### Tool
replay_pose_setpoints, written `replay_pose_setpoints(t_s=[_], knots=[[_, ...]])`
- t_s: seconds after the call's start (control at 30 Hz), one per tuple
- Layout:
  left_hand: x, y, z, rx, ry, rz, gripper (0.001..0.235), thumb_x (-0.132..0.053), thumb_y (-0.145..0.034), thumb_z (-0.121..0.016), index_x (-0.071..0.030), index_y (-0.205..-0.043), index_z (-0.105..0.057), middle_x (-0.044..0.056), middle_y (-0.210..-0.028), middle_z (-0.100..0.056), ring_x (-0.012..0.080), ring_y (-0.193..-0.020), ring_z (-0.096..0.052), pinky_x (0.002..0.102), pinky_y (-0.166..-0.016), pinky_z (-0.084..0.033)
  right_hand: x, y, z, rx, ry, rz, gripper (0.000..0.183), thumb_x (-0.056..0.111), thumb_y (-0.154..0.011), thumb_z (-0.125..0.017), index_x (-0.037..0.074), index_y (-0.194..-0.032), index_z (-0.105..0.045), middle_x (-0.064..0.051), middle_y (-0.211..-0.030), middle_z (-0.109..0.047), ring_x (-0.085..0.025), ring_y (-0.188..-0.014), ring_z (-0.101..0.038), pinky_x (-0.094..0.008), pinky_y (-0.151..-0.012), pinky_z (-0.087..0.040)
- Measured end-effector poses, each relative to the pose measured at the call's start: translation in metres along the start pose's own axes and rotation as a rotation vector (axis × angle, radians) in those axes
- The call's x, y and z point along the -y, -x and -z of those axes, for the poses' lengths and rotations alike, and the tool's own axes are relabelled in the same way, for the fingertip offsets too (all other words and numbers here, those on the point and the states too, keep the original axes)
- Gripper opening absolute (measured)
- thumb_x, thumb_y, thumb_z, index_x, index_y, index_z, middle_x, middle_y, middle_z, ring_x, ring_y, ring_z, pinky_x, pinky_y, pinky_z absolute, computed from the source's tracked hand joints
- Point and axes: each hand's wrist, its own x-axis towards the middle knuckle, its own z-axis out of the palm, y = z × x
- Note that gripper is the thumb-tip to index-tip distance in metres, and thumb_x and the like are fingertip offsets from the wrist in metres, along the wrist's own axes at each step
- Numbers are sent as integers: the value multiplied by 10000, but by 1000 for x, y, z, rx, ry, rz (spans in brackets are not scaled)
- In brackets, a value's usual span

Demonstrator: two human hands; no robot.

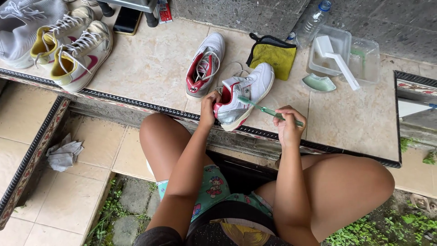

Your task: The person is cleaning white and red sneakers using a toothbrush and a cleaning solution in a plastic container.

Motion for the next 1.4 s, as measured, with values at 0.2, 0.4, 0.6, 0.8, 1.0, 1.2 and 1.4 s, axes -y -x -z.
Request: replay_pose_setpoints(t_s=[0.2, 0.4, 0.6, 0.8, 1.0, 1.2, 1.4], knots=[[-11, 0, -3, 3, 19, 6, 304, -266, -947, -397, -129, -691, -486, 22, -607, -408, 163, -622, -378, 274, -638, -354, 5, 10, -30, -2, 21, 10, 92, -108, -912, -587, -67, -844, -634, -243, -889, -712, -261, -602, -703, -293, -512, -572], [-9, 1, -2, -3, 11, 2, 304, -254, -950, -405, -123, -690, -491, 26, -593, -422, 164, -611, -387, 272, -636, -358, 17, 8, -33, 34, 119, 85, 165, -168, -874, -532, -74, -766, -615, -254, -839, -677, -269, -559, -686, -320, -475, -575], [6, -1, -1, -12, 2, -14, 324, -238, -951, -407, -122, -663, -500, 37, -582, -444, 177, -609, -402, 282, -650, -379, 29, 4, -40, 33, 226, 178, 185, -184, -884, -518, -87, -768, -624, -277, -881, -685, -309, -603, -713, -359, -516, -606], [-2, 0, -2, -12, 1, -9, 320, -225, -960, -395, -123, -672, -488, 36, -588, -441, 173, -616, -403, 282, -657, -377, 27, 2, -27, -1, 238, 191, 184, -171, -897, -515, -69, -792, -624, -254, -932, -697, -303, -653, -728, -349, -572, -630], [0, -2, -1, -9, 10, -11, 332, -236, -960, -396, -124, -662, -491, 28, -582, -434, 160, -602, -395, 270, -632, -366, 3, 2, -10, 91, 84, 63, 145, -136, -914, -557, -76, -796, -616, -247, -919, -680, -287, -657, -726, -323, -568, -629], [2, -1, -1, -19, 38, -10, 330, -233, -967, -395, -125, -668, -485, 20, -585, -423, 152, -595, -386, 271, -611, -348, -2, 3, 1, 201, -19, -6, 150, -140, -897, -600, -82, -759, -615, -286, -902, -674, -319, -635, -724, -329, -532, -619], [4, -1, 0, -21, 49, -6, 326, -233, -967, -393, -131, -669, -481, 12, -590, -431, 144, -599, -390, 263, -614, -348, -10, 8, 6, 337, -102, -157, 104, -111, -882, -640, -90, -780, -639, -311, -893, -667, -320, -604, -709, -355, -517, -611]])
